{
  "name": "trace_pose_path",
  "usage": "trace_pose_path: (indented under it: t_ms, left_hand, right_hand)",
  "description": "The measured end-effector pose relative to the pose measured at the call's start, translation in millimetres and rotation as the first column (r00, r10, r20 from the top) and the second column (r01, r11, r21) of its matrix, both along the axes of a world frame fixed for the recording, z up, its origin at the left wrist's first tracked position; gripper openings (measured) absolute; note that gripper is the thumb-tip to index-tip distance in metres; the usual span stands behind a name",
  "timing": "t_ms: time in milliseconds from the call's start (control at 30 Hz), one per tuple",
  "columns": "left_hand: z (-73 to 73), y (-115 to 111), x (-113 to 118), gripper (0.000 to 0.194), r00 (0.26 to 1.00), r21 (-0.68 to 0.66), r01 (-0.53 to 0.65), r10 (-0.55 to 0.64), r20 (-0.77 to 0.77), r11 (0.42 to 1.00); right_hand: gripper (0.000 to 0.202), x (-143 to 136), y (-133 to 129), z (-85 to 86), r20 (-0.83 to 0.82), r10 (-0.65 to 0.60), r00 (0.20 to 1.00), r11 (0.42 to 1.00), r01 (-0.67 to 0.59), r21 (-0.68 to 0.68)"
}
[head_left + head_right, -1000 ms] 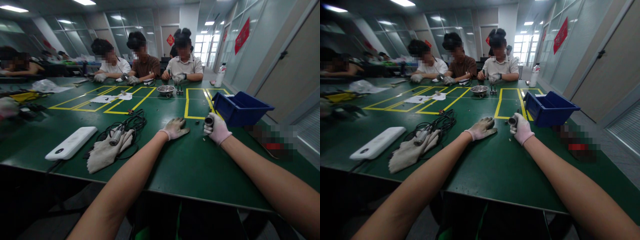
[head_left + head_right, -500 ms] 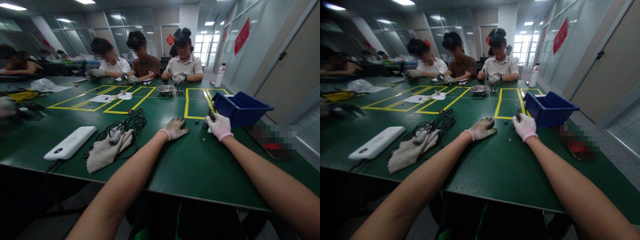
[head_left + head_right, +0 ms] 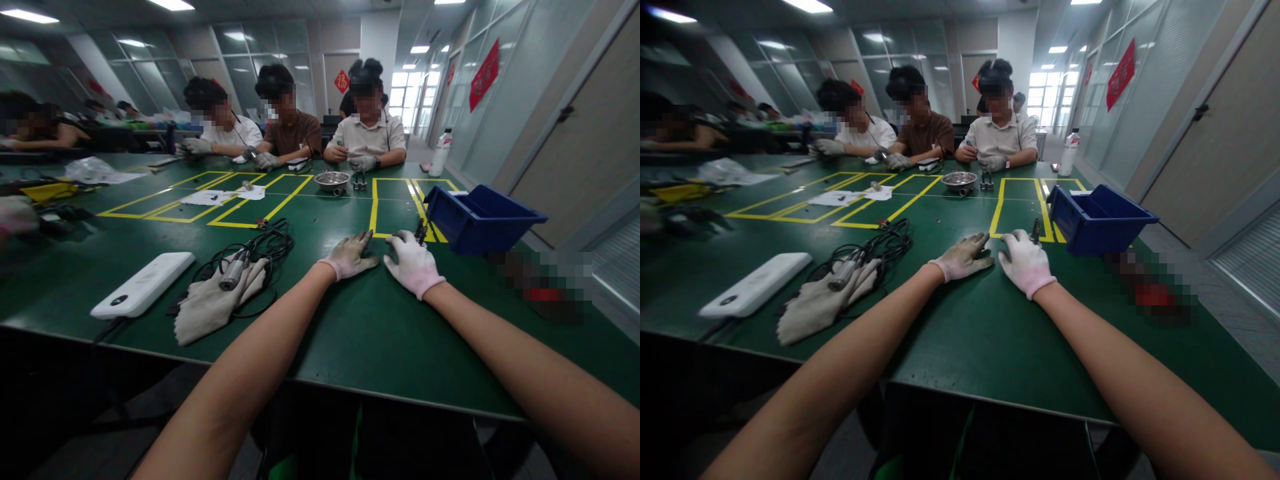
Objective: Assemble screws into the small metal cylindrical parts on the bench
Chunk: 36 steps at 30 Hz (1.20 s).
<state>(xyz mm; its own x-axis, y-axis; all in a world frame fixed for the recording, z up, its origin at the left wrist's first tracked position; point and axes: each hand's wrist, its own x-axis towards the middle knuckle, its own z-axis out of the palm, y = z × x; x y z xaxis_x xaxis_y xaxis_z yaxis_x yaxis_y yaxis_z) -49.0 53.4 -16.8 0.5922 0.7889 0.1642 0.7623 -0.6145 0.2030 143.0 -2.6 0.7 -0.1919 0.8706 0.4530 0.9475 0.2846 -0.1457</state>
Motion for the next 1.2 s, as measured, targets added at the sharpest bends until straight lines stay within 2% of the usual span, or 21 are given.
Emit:
trace_pose_path:
  t_ms: [167,300,600,967,1200]
  left_hand:
    - [3.6,4.9,-10.1,0.095,0.992,-0.093,-0.058,0.068,0.103,0.994]
    - [3.0,10.1,-21.9,0.099,0.991,-0.074,-0.110,0.115,0.064,0.991]
    - [-2.4,8.0,-14.9,0.081,0.993,0.015,-0.016,0.018,-0.119,1.000]
    - [-3.2,12.5,-20.8,0.090,0.993,-0.025,-0.108,0.107,-0.040,0.994]
    - [-5.5,10.8,-16.3,0.085,0.995,0.048,-0.096,0.096,-0.011,0.994]
  right_hand:
    - [0.049,-13.3,11.0,-11.8,0.098,-0.121,0.988,0.980,0.134,-0.149]
    - [0.051,-13.7,20.2,-12.0,0.129,-0.170,0.977,0.944,0.199,-0.263]
    - [0.035,-5.1,26.1,-15.4,0.049,-0.063,0.997,0.971,0.072,-0.228]
    - [0.029,-3.1,25.9,-15.9,-0.025,-0.010,1.000,0.986,0.006,-0.167]
    - [0.025,-0.6,28.8,-17.9,-0.086,0.105,0.991,0.980,-0.117,-0.160]
